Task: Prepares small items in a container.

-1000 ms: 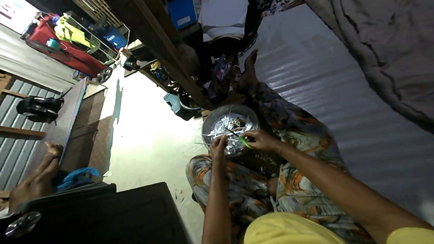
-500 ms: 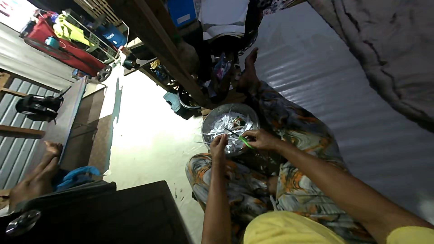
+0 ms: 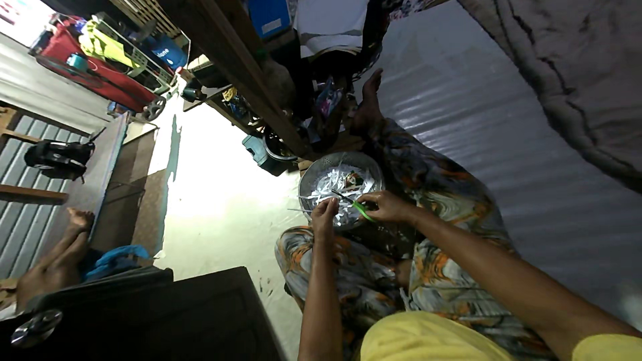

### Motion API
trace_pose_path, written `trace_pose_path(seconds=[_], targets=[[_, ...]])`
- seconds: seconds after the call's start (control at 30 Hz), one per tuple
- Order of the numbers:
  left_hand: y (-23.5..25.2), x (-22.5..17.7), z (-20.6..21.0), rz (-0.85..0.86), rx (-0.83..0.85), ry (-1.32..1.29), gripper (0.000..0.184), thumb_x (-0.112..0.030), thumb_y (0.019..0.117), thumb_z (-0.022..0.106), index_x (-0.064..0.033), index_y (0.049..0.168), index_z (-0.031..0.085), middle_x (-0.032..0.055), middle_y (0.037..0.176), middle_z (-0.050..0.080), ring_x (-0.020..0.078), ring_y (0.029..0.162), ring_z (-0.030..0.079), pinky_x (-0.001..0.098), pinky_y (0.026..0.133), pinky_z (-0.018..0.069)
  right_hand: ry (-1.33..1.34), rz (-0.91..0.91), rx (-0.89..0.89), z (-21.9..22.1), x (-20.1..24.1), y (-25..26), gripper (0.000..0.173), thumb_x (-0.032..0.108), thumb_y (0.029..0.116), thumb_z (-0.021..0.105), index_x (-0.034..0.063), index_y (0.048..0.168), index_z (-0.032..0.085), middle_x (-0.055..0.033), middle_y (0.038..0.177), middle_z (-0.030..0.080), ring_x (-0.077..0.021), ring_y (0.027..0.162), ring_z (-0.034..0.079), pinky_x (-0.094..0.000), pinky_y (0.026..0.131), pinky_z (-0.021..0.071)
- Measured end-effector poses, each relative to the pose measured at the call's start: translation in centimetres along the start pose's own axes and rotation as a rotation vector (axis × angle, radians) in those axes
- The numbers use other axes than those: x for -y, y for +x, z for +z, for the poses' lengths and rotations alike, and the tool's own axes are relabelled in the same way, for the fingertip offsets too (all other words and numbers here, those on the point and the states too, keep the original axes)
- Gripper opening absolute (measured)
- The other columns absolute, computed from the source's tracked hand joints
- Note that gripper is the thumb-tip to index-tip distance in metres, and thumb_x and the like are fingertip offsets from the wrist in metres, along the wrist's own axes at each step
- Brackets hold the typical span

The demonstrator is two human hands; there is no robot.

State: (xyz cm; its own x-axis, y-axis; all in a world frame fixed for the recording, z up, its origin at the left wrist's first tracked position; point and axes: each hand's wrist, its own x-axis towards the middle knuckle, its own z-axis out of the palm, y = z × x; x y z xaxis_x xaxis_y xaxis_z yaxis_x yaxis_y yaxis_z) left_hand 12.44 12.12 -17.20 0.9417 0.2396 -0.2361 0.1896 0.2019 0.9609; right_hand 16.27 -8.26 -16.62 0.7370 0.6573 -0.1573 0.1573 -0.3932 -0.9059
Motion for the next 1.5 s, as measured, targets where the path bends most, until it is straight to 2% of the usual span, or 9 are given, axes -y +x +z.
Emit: trace_pose_path(seconds=[0.27,0.47,0.7,0.8,1.0,1.27,1.4,1.5], targets=[[-0.05,-0.05,-0.06,-0.016,-0.014,0.036,0.015,0.0,0.1014,0.054,0.0034,0.094,0.066,-0.0015,0.073,0.064,0.0026,0.066,0.059,0.0188,0.066,0.0515,0.026,0.014,-0.04,-0.06,0.26,-0.08,0.037,0.014,0.0971,0.067,-0.006,0.129,0.063,-0.0231,0.107,0.068,-0.0248,0.087,0.064,-0.038,0.085,0.0523],[0.07,0.23,-0.24,-0.004,-0.017,-0.026,0.016,0.001,0.1012,0.053,0.0024,0.093,0.066,-0.0014,0.072,0.063,0.0029,0.065,0.058,0.0185,0.065,0.0508,0.007,0.014,0.019,-0.12,0.16,-0.08,0.047,0.022,0.0939,0.072,-0.0055,0.131,0.062,-0.0254,0.109,0.067,-0.0306,0.092,0.065,-0.0447,0.088,0.0517],[-0.01,0.08,-0.15,-0.006,0.01,0.0,0.015,0.001,0.1014,0.053,0.0022,0.093,0.066,-0.0017,0.073,0.063,0.0026,0.065,0.058,0.0187,0.066,0.051,0.053,0.014,-0.012,-0.09,0.26,-0.06,0.036,0.013,0.0972,0.067,-0.0053,0.128,0.063,-0.0213,0.107,0.068,-0.022,0.086,0.063,-0.0362,0.084,0.0519],[0.0,0.04,-0.14,-0.016,-0.008,0.013,0.015,0.0,0.102,0.053,0.0027,0.095,0.065,-0.0014,0.075,0.063,0.0027,0.067,0.059,0.0188,0.067,0.0514,0.049,0.018,-0.041,-0.06,0.22,-0.06,0.037,0.012,0.0971,0.066,-0.0056,0.129,0.062,-0.0208,0.105,0.067,-0.021,0.085,0.062,-0.0352,0.083,0.0516],[0.13,0.02,-0.14,-0.022,-0.007,0.002,0.014,0.0,0.1014,0.054,0.003,0.094,0.066,-0.0008,0.074,0.064,0.0031,0.066,0.059,0.0189,0.066,0.0517,0.02,0.027,0.027,-0.11,0.06,0.0,0.047,0.022,0.0942,0.072,-0.0047,0.131,0.061,-0.0245,0.11,0.067,-0.0294,0.092,0.065,-0.0443,0.088,0.0519],[0.16,0.08,-0.17,-0.026,-0.008,0.03,0.014,-0.001,0.1019,0.053,0.0033,0.095,0.065,-0.0008,0.075,0.063,0.0032,0.066,0.059,0.0192,0.067,0.0516,0.033,-0.014,-0.046,0.13,0.03,-0.01,0.036,0.012,0.097,0.066,-0.007,0.127,0.063,-0.0227,0.106,0.068,-0.0237,0.086,0.063,-0.0368,0.084,0.052],[0.17,0.16,-0.24,-0.017,-0.006,0.015,0.014,-0.001,0.1019,0.053,0.0033,0.095,0.065,-0.001,0.074,0.063,0.0034,0.066,0.059,0.0192,0.066,0.0513,0.021,0.012,0.02,-0.11,-0.04,0.0,0.046,0.022,0.0948,0.072,-0.0051,0.131,0.061,-0.0245,0.11,0.067,-0.0292,0.092,0.064,-0.0437,0.088,0.0516],[0.19,0.09,-0.23,-0.03,0.0,0.005,0.014,0.001,0.1018,0.053,0.0035,0.095,0.065,-0.0006,0.074,0.064,0.0035,0.066,0.059,0.0191,0.067,0.0518,0.017,0.011,0.041,0.04,-0.19,0.07,0.048,0.023,0.094,0.073,-0.005,0.131,0.062,-0.0248,0.11,0.067,-0.0297,0.092,0.064,-0.0443,0.088,0.0515]])
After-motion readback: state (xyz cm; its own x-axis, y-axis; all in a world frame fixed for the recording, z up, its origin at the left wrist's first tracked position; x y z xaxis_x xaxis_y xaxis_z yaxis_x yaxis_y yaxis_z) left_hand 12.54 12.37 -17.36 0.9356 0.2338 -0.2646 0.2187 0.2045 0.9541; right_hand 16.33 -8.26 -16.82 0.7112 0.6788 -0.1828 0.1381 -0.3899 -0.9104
